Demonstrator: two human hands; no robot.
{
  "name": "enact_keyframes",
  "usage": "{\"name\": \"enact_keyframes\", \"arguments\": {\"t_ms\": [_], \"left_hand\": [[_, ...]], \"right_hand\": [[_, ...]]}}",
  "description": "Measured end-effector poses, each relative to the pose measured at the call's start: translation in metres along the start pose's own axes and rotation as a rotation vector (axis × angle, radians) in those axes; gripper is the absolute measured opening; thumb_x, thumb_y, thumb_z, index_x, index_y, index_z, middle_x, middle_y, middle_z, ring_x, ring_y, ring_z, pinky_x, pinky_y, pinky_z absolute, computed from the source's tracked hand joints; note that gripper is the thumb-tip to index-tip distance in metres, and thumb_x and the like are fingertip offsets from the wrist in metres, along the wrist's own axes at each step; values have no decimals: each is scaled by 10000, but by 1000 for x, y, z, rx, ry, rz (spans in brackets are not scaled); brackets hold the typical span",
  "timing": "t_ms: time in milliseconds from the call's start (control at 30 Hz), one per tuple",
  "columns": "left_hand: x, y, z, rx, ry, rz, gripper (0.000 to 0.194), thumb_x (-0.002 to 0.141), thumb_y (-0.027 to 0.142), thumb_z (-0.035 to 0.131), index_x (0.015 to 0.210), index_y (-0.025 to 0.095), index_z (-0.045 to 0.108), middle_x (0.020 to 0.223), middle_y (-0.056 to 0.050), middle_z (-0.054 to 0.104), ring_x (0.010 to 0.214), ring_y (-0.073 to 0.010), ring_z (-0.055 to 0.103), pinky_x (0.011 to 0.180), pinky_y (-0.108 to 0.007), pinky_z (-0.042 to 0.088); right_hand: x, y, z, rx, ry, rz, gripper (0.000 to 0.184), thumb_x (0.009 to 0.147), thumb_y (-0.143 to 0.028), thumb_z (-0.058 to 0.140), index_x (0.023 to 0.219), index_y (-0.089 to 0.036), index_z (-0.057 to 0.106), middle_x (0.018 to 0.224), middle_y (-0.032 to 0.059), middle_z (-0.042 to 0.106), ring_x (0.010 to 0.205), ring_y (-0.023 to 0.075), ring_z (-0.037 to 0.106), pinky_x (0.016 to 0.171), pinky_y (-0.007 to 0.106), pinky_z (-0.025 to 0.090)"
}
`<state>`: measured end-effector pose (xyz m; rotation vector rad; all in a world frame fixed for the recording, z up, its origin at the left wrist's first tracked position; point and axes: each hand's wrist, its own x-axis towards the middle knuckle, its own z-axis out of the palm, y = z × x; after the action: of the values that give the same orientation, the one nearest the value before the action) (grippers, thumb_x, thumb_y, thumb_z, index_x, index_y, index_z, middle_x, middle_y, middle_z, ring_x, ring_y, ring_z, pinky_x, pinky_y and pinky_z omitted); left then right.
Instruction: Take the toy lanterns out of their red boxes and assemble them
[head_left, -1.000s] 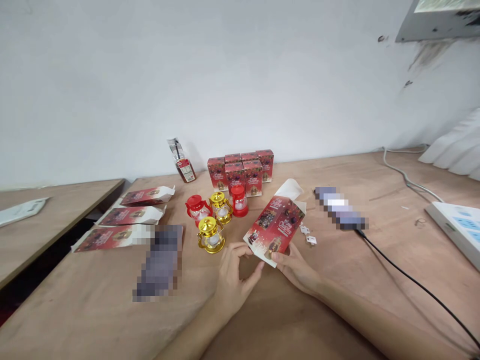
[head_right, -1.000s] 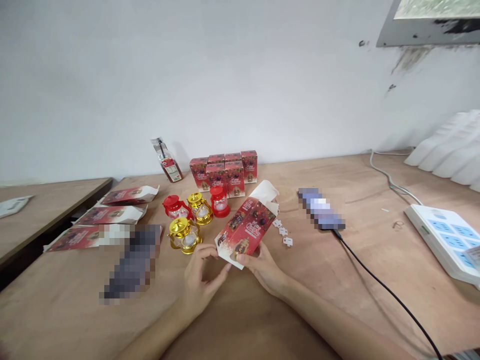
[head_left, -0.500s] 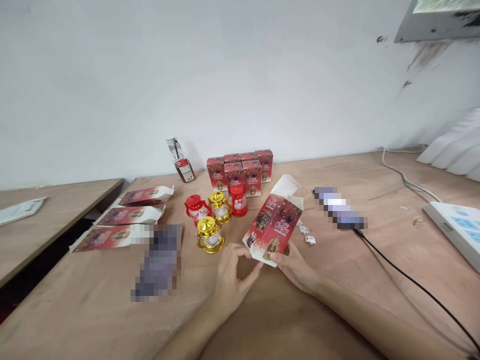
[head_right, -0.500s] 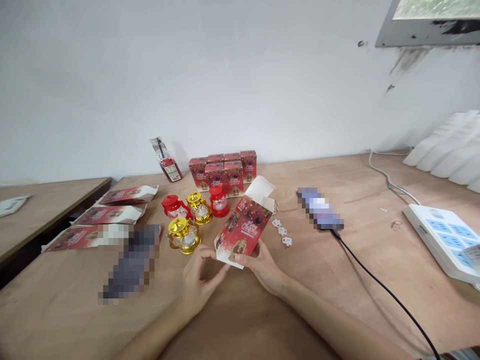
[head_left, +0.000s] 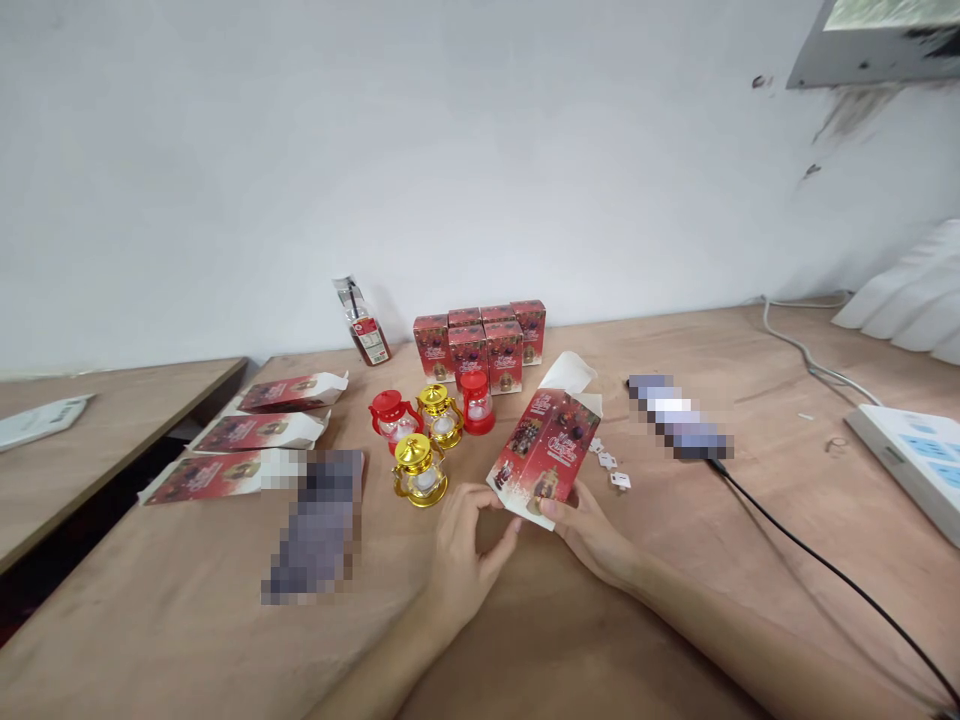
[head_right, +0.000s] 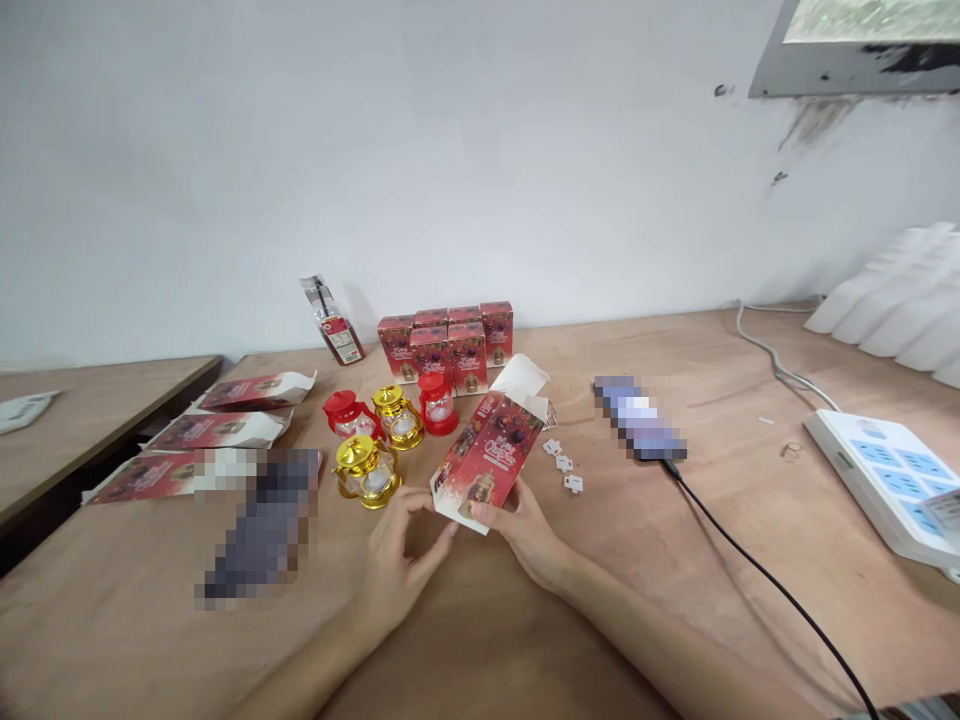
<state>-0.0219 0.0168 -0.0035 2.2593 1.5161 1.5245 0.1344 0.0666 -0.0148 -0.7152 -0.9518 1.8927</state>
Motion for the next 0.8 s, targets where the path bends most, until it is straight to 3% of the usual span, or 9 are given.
{"name": "enact_keyframes", "arguments": {"t_ms": [400, 600, 800], "left_hand": [[0, 0, -2, -47, -123, -26, 96, 789, 166, 537, 810, 208, 452, 701, 14, 563, 662, -141, 564, 623, -268, 444], [-1, -1, -2, -43, -172, -25, 110, 795, 165, 530, 882, 201, 473, 666, 30, 560, 628, -137, 561, 611, -260, 425], [-3, -2, 1, -26, -238, -68, 165, 815, 178, 502, 976, 198, 469, 617, 54, 534, 586, -125, 536, 602, -247, 411]], "right_hand": [[1, -2, 0, 58, -27, 23, 475, 610, -343, 786, 1018, -231, 570, 981, 43, 683, 995, 251, 618, 880, 428, 470], [2, -5, 2, 89, -27, 18, 419, 633, -341, 775, 982, -222, 575, 953, 41, 680, 1005, 245, 612, 872, 418, 486], [5, -5, -1, 94, 4, 12, 385, 643, -335, 770, 963, -211, 594, 938, 32, 679, 858, 200, 637, 802, 380, 509]]}}
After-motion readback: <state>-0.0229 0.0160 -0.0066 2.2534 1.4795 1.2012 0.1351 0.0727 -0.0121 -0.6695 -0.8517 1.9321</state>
